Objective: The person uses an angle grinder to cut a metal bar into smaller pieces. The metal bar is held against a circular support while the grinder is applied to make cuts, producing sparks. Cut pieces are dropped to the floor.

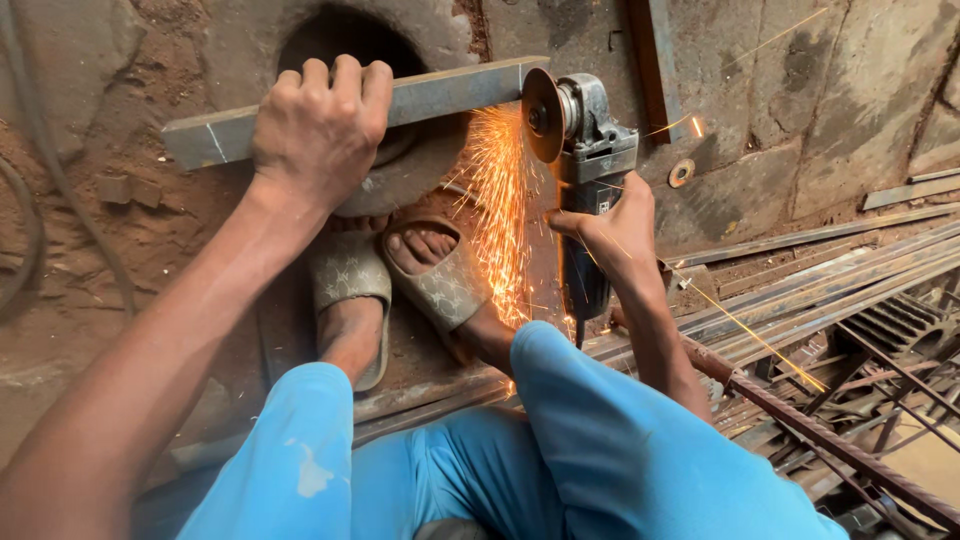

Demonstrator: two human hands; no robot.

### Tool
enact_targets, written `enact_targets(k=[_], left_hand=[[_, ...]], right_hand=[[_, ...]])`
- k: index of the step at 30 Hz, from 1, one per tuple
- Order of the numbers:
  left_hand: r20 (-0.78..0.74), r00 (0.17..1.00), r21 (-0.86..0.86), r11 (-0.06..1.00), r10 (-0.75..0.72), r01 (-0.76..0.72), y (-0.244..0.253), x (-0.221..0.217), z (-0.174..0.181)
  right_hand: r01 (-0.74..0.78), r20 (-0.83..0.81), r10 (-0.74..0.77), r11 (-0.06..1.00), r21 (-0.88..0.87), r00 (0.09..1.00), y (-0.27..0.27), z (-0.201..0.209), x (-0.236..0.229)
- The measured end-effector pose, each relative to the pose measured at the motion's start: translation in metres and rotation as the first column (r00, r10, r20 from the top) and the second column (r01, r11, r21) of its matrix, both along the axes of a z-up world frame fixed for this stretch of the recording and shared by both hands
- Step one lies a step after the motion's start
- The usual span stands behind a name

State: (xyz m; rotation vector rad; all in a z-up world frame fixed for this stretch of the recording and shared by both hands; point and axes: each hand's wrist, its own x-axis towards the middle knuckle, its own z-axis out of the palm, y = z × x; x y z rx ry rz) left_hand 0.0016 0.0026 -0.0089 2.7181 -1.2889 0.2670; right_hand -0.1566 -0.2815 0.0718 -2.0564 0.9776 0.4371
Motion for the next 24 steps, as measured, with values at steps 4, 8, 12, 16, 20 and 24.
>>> enact_targets(k=[4,8,12,16,20,24], left_hand=[[-0.016,1.000,-0.020,1.000,0.011,-0.011,-0.0006,-0.0001,0.0025],[-0.028,1.000,-0.011,1.000,0.014,-0.014,-0.0014,0.0001,0.0017],[-0.027,0.999,-0.012,1.000,0.020,-0.020,-0.0012,-0.0003,0.0014],[-0.044,0.999,-0.007,1.000,0.019,-0.019,-0.0016,0.0001,0.0011],[-0.030,0.999,0.015,1.000,0.015,-0.015,-0.0020,0.0002,-0.0011],[-0.018,1.000,0.009,1.000,0.013,-0.013,-0.0002,-0.0013,-0.0008]], right_hand=[[-0.038,0.040,0.040,0.998,-0.043,0.998,-0.0004,0.0015,0.0001],[-0.025,0.073,0.023,0.999,0.028,0.997,-0.0015,0.0018,-0.0020],[-0.005,-0.001,0.005,1.000,-0.029,1.000,0.0017,0.0014,-0.0010],[-0.002,0.015,0.003,1.000,-0.022,1.000,0.0056,0.0046,0.0010],[-0.013,-0.002,0.013,0.999,-0.043,1.000,0.0048,0.0072,0.0029],[-0.035,-0.004,0.035,0.998,-0.055,0.999,0.0028,0.0062,0.0045]])
